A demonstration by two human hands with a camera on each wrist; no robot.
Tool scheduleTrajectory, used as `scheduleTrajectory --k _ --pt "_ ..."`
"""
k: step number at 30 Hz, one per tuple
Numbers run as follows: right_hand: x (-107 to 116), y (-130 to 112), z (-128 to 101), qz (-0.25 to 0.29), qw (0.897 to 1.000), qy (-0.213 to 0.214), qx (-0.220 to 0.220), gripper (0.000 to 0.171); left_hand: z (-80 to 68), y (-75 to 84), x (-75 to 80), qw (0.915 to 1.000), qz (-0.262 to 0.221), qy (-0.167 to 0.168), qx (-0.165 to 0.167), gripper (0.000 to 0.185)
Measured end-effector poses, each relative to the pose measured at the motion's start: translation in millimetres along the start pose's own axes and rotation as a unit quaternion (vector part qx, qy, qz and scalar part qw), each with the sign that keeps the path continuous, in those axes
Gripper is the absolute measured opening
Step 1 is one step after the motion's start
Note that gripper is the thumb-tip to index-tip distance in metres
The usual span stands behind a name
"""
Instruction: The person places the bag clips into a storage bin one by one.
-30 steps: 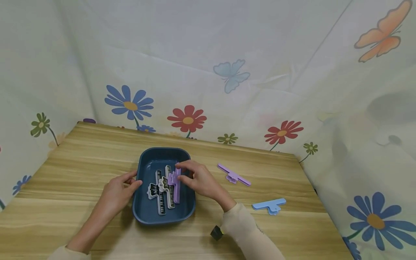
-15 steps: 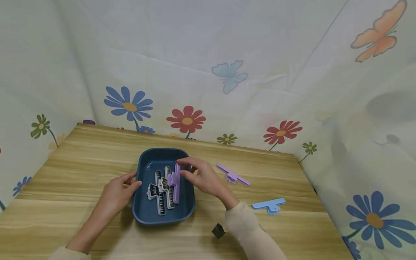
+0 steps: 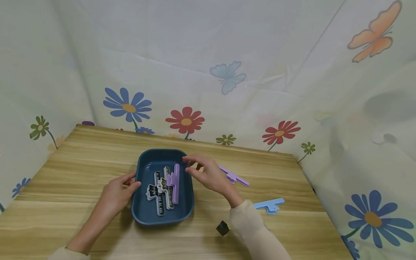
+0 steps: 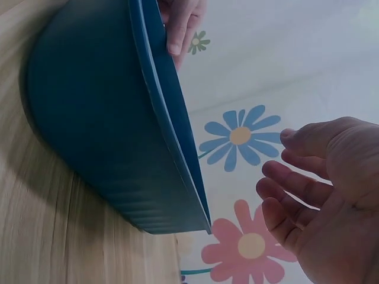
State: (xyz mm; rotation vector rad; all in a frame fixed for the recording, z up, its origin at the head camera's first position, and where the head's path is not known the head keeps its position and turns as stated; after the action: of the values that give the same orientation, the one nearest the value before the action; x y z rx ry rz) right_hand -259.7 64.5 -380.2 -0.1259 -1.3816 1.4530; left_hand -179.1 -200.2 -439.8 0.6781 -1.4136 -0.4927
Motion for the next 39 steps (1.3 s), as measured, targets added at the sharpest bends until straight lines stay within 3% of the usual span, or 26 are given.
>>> scheduleTrajectory --k 39 --pt "52.5 21.6 -31.9 -0.02 0.998 0.057 -0.019 0.035 0.2 -0.7 -0.7 1.0 0.005 -0.001 -0.003 0.051"
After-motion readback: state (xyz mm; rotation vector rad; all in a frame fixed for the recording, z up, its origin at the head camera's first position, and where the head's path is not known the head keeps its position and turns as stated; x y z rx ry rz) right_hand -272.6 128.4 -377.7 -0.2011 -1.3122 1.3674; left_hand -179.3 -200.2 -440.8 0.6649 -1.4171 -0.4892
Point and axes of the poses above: each hand's wrist, its own z-axis towards the middle knuckle, its own x-axis out of the back of the hand, y = z × x, the point moved 4 cm from there along z, towards the middle knuckle, and after that the axes turned 10 degrees about z, right-handed, at the moved point
